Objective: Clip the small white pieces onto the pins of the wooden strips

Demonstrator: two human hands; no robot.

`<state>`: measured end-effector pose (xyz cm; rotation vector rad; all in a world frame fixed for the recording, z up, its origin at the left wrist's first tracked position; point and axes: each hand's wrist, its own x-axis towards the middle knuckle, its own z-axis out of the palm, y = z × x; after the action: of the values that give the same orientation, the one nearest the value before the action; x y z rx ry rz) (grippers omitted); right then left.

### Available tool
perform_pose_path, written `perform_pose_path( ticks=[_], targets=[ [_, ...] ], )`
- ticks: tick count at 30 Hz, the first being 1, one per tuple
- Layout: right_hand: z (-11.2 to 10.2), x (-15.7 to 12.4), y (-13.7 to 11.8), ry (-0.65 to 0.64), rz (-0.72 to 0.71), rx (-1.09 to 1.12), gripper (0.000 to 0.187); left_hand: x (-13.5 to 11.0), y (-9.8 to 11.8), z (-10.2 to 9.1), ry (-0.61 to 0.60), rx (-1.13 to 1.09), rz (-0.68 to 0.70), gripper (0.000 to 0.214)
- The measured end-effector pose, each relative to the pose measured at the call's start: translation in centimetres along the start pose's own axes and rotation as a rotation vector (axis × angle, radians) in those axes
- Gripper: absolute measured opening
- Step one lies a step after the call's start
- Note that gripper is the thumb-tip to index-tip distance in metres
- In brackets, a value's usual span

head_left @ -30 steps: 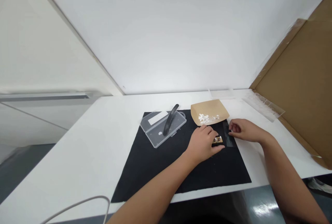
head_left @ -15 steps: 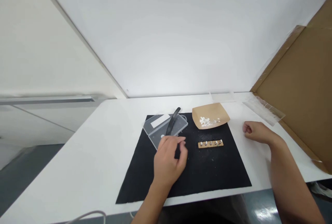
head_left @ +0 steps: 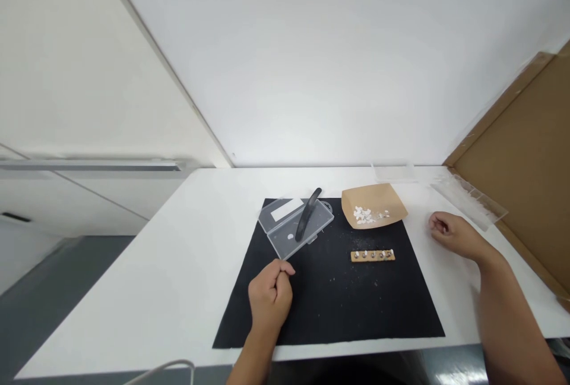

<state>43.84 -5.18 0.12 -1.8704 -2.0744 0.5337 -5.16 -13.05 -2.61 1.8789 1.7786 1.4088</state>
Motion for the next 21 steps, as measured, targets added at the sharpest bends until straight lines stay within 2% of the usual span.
perform_pose_path(
  ticks=[4,11,16,21],
  targets=[
    [0.2,0.3,-1.7,0.046,-0.067,0.022,0.006,0.2,0.5,-0.2,-0.055,-0.012,0.087,0.03],
    [1.8,0.5,-4.0,0.063,-0.152,0.066,0.01,0.3,0.5,-0.1,-0.101,-0.024,0.142,0.03],
    [2.5,0.5,-3.6,0.088,-0.149,0.141,0.009,0.4,0.4,0.0,-0.121,-0.052,0.171,0.029],
    [3.0,0.4,-2.7,0.117,-0.116,0.147,0.011,0.3,0.8,-0.1,-0.082,-0.08,0.186,0.029]
  ],
)
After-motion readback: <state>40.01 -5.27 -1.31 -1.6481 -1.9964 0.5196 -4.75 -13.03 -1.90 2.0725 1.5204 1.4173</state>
